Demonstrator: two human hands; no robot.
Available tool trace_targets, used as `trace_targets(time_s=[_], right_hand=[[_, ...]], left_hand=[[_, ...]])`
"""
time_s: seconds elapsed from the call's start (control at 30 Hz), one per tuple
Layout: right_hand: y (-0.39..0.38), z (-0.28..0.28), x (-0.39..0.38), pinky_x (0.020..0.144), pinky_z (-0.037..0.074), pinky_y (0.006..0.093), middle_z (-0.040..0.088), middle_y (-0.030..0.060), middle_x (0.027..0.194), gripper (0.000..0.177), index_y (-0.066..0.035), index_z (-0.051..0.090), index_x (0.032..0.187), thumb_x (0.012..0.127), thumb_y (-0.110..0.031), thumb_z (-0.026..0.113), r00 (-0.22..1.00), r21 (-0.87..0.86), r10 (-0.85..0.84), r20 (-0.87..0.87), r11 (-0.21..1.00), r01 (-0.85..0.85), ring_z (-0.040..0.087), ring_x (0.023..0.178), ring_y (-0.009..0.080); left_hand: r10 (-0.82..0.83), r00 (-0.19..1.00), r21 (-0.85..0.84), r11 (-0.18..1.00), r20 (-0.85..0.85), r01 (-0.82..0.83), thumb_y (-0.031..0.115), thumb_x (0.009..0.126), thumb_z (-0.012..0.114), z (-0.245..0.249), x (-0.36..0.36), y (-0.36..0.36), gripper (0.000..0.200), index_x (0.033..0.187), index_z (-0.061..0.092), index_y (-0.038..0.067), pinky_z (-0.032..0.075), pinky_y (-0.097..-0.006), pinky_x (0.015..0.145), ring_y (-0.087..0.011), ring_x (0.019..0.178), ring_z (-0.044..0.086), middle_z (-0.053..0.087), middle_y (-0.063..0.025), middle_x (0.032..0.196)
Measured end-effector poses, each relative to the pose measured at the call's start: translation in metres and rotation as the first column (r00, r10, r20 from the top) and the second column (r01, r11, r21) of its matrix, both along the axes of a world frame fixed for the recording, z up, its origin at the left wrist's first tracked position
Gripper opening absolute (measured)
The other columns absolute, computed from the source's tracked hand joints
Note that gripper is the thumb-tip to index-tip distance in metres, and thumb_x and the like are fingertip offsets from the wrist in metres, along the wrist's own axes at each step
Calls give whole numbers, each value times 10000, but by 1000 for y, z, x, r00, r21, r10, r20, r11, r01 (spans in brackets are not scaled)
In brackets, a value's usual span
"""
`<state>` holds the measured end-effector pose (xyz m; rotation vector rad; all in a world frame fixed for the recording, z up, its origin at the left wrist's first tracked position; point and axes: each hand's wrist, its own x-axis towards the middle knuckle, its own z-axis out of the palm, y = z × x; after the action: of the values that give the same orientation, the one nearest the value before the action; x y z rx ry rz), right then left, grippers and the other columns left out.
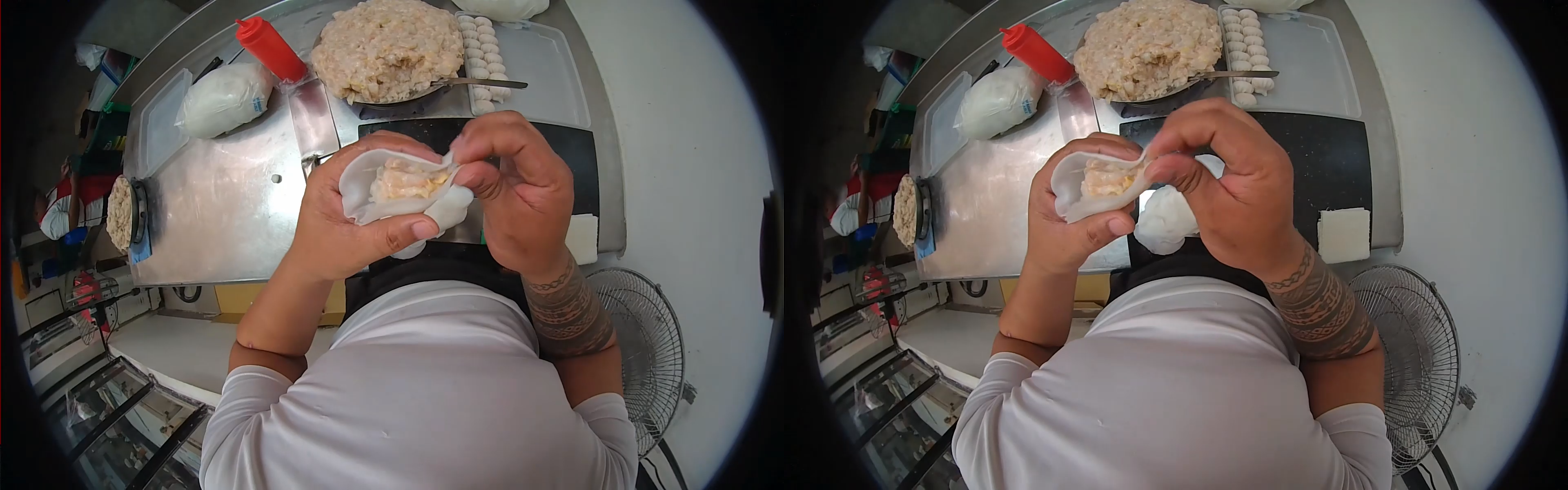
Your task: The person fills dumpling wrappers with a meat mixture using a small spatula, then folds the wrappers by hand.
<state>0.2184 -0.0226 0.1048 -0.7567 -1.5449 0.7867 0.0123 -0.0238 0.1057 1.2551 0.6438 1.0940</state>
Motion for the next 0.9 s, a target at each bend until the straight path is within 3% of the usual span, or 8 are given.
trace_targets(time_s=[0.03,0.17,0.23,0.4,0.53,0.67,0.73,0.9], right_hand=[[1,0,0,799,519,307,681,70,958,138,-22,700,950,906,-115,791,1000,-2,2,0,1000,-2,640,862,189],[-1,-1,7,787,516,310,666,71,934,124,-25,688,955,929,-120,763,997,-78,81,5,994,-80,629,841,189],[-3,1,10,785,514,308,660,71,930,121,-24,684,960,935,-120,754,996,-134,83,13,988,-80,625,836,188],[-3,9,19,748,514,299,655,79,925,124,-14,676,970,929,-103,752,982,107,13,188,994,-34,620,810,190],[-7,16,15,799,486,290,619,86,934,208,7,621,953,968,-170,730,998,-8,-5,60,1000,5,587,845,183],[-4,11,24,735,524,307,664,70,896,99,-19,688,955,917,-80,757,988,17,67,142,997,-70,637,802,200],[-6,13,25,737,526,306,665,66,893,93,-20,689,957,918,-75,754,983,33,45,178,998,-52,638,802,196],[-11,21,30,775,488,287,642,89,936,149,10,647,958,962,-117,726,980,117,16,200,992,-40,600,836,189]], left_hand=[[-3,999,128,992,-34,7,166,716,964,0,2,4,699,1293,603,10,531,-291,855,-201,1088,633,682,-163,1132],[-3,996,302,953,-88,30,175,713,964,-12,7,4,677,1269,606,28,526,-326,909,-223,1108,626,657,-169,1174],[113,936,-147,987,334,-67,84,738,930,-7,24,-9,550,1203,640,30,530,-358,988,-210,1142,645,648,-134,1237],[44,959,6,999,280,-47,95,751,923,-25,28,-5,527,1186,633,34,530,-364,985,-209,1132,642,637,-129,1222],[-53,991,169,985,119,32,105,763,919,-19,22,1,527,1199,631,35,530,-373,999,-216,1129,646,641,-137,1234],[85,980,112,988,182,-106,116,758,926,-17,37,-8,521,1191,648,33,531,-372,995,-221,1128,650,648,-142,1242],[141,917,-64,990,372,-127,134,751,936,-19,44,-15,506,1167,669,29,530,-372,998,-225,1134,649,658,-145,1240],[60,971,-32,998,233,-54,133,765,930,-21,32,-12,484,1168,681,36,531,-362,975,-222,1132,646,664,-140,1217]])
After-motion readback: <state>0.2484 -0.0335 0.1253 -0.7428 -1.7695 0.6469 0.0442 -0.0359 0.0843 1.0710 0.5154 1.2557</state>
